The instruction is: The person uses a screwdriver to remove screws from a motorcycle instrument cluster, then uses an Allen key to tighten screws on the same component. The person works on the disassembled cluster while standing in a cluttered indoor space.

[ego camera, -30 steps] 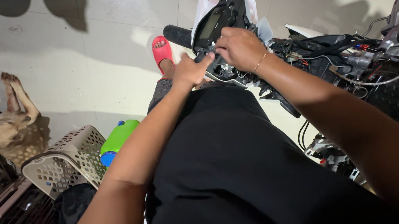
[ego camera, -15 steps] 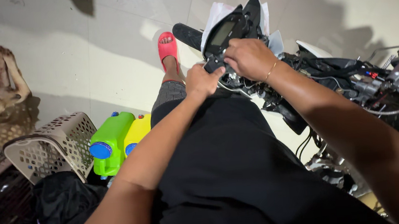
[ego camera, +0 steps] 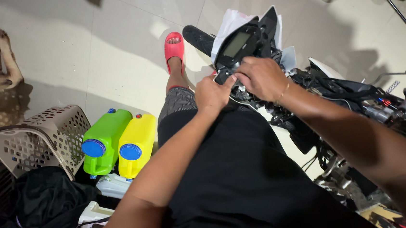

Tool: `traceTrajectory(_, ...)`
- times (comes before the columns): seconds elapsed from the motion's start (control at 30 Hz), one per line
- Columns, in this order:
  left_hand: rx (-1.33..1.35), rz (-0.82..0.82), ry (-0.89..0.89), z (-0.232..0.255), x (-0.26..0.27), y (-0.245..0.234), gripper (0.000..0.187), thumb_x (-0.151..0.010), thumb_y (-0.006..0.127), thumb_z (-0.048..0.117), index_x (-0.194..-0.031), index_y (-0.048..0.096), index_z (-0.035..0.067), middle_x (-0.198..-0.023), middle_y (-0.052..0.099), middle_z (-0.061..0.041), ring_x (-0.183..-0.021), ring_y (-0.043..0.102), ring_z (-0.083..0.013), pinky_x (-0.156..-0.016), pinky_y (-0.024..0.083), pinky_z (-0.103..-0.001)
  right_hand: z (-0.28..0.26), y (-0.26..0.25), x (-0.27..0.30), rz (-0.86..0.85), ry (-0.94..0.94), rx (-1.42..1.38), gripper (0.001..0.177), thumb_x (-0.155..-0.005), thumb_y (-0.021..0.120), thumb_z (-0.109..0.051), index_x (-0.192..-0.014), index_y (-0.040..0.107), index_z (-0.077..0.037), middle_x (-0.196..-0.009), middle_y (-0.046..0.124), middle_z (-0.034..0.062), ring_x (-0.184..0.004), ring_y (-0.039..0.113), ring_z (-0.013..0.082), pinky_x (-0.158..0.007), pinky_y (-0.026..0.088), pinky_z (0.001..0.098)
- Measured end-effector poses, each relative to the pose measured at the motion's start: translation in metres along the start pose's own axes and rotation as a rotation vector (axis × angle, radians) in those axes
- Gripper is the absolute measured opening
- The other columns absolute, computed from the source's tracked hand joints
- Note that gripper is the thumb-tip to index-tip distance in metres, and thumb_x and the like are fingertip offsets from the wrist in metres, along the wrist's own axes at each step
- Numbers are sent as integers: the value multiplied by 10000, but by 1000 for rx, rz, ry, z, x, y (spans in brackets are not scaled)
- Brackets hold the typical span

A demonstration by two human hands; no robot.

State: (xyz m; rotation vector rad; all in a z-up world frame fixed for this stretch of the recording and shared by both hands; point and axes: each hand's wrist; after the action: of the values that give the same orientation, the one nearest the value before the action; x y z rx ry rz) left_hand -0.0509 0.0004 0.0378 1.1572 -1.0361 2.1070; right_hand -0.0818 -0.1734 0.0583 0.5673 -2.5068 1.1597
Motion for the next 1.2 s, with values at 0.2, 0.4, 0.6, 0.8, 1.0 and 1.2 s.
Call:
traceTrajectory(0.2,78,9,3,-12,-4,11,424,-792,793,462,-1009,784,97,-917,768,-162,-890,736,-358,-791,566,-467,-16,3,6,64,3,79,144,-947,673,-191,-921,723,-58,-813,614,113,-735,650,340,-631,519,455)
traceTrajectory(0.4,85,70,170,-24,-5,15,378,-814,812,412,-960,799,63,-1121,735,-185,-1006,704,-364,-845,550,-458,-7,-5,-8,22,-183,82,122,-885,692,-152,-872,671,-33,-782,581,107,-742,649,337,-629,516,456)
traceTrajectory(0.6,-29,144,236,-32,-10,24,394,-789,853,376,-892,802,-1,-1375,570,-250,-1237,550,-410,-957,506,-474,-15,16,-4,47,17,28,104,-912,678,-151,-885,691,-51,-833,627,132,-737,650,367,-649,515,475)
traceTrajectory(0.8,-15,112,189,-37,-10,28,427,-805,831,367,-933,775,-37,-1468,536,-188,-1301,543,-361,-999,504,-441,-26,25,-5,25,119,96,170,-935,645,-191,-859,673,-41,-848,636,149,-745,661,371,-662,521,481)
traceTrajectory(1.0,68,84,205,-40,-9,22,398,-802,807,356,-991,793,6,-1487,523,-170,-1291,540,-360,-990,496,-445,-19,-3,-15,-208,-99,72,179,-885,631,-188,-892,614,-10,-842,610,171,-730,651,378,-636,523,480)
traceTrajectory(1.2,39,107,240,-43,-8,24,400,-811,819,388,-1029,807,53,-1422,570,-179,-1301,522,-390,-1023,483,-460,7,-25,-32,-489,-314,142,154,-868,558,-139,-925,598,-2,-875,636,167,-781,677,381,-667,538,487)
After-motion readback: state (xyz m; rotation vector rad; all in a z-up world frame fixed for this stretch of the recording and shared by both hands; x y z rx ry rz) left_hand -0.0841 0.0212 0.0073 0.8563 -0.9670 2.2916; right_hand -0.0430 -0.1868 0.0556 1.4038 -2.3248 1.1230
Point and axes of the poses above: each hand's wrist, its own x-axis away from the middle knuckle, its own y-axis out of the palm, z = x × y
